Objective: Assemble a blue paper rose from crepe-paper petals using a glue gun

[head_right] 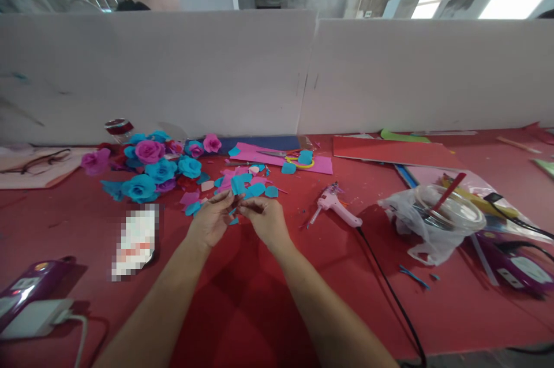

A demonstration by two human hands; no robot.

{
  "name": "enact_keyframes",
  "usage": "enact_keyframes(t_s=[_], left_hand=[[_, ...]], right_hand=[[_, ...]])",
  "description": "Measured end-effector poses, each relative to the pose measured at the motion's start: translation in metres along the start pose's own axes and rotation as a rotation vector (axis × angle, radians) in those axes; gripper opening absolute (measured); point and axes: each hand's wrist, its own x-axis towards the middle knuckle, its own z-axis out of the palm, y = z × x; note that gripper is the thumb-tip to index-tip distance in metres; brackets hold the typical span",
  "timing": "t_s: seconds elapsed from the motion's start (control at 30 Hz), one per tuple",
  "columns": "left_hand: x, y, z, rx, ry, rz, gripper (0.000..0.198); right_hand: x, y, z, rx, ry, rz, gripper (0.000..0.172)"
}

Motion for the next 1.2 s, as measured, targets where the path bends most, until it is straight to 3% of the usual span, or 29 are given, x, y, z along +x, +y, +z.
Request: enact_keyframes(t_s=[0.6, 0.93, 1.2], left_hand=[[-0.003, -0.001, 0.002, 0.085, -0.047, 0.051, 0.015], [-0.003, -0.008, 0.0, 0.107, -0.223, 0.08, 0.017], [-0.012, 0.002, 0.008, 0.09, -0.233, 0.058, 0.018]], right_hand=[[-0.002, 0.001, -0.001, -0.167, 0.016, -0.084, 0.015], [-0.004, 0.003, 0.001, -0.043, -0.031, -0.056, 0.018], [-0.006, -0.007, 0.003, 0.112, -0.037, 0.061, 0.013]])
